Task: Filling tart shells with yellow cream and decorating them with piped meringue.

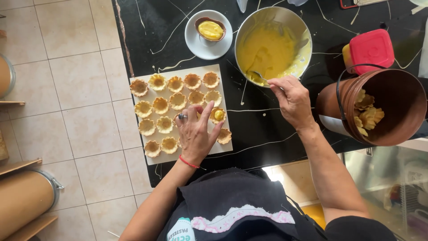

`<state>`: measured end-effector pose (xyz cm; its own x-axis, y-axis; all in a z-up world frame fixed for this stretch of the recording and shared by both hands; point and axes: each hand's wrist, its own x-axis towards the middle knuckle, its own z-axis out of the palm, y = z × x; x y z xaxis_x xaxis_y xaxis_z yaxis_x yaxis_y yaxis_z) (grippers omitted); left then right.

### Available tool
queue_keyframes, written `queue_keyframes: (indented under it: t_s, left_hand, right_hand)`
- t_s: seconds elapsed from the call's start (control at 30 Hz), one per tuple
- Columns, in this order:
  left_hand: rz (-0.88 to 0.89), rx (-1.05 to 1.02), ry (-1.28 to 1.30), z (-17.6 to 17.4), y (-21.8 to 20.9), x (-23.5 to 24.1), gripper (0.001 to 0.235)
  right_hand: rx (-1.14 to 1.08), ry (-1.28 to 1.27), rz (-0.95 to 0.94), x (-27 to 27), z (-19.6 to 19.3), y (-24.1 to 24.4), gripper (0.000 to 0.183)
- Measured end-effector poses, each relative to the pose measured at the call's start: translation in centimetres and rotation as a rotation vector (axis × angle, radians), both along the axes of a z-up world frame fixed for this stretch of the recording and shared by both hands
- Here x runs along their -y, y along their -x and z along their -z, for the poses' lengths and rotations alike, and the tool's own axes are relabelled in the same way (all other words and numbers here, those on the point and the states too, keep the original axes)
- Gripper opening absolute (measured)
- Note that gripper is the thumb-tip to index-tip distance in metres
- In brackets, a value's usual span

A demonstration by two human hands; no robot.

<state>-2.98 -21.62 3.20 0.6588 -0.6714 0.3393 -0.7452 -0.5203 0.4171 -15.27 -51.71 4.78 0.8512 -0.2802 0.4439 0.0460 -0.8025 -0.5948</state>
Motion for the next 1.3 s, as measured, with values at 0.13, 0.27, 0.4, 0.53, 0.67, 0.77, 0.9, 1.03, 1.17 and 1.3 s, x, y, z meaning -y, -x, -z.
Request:
queue_keyframes:
  t_s: [0.13, 0.27, 0.4, 0.53, 0.67, 0.77, 0.9, 1.03, 1.17, 1.3]
  left_hand:
    - [-0.007, -0.024, 0.001, -0.2, 0.1, 0.0, 0.064]
    - [-0.023, -0.017, 0.062, -0.8, -0.4, 1.0, 0.062]
    - [-0.018, 0.005, 0.114, -1.7, -1.2, 1.3, 0.062]
    - [-0.002, -0.023, 0.169, -0.4, -1.4, 0.9, 0.068]
    - [0.050, -0.023, 0.101, 1.3, -1.0, 1.6, 0.078]
    - [0.089, 0.011, 0.000, 2.7, -0.4, 1.9, 0.080]
    - [0.069, -0.009, -0.049, 4.7, -0.7, 1.9, 0.077]
    - [0.065, 0.008, -0.155, 5.4, -1.5, 1.9, 0.081]
    - [0.050, -0.001, -0.177, 5.1, -2.3, 1.9, 0.078]
    - [0.051, -0.023, -0.212, 4.9, -2.3, 2.2, 0.081]
  right_hand:
    - [0.022, -0.280, 0.101, -1.1, -2.3, 1.3, 0.015]
    - [0.118, -0.617, 0.289, -0.8, 0.0, 2.9, 0.022]
    - [0.260, -0.804, 0.374, -2.0, 0.4, 2.2, 0.022]
    - [0.251, -0.787, 0.359, -6.3, -2.3, -0.1, 0.022]
    - [0.074, -0.591, 0.266, -10.3, -2.4, -2.5, 0.012]
    - [0.007, -0.366, 0.184, -10.9, -0.1, -3.2, 0.011]
    - [0.004, -0.420, 0.157, -11.2, 0.2, -4.1, 0.011]
    - [0.018, -0.396, 0.136, -11.1, -0.2, -4.3, 0.012]
    - [0.011, -0.290, 0.137, -10.8, -0.7, -3.5, 0.013]
    - [0.018, -0.202, 0.151, -9.9, -3.2, -1.8, 0.013]
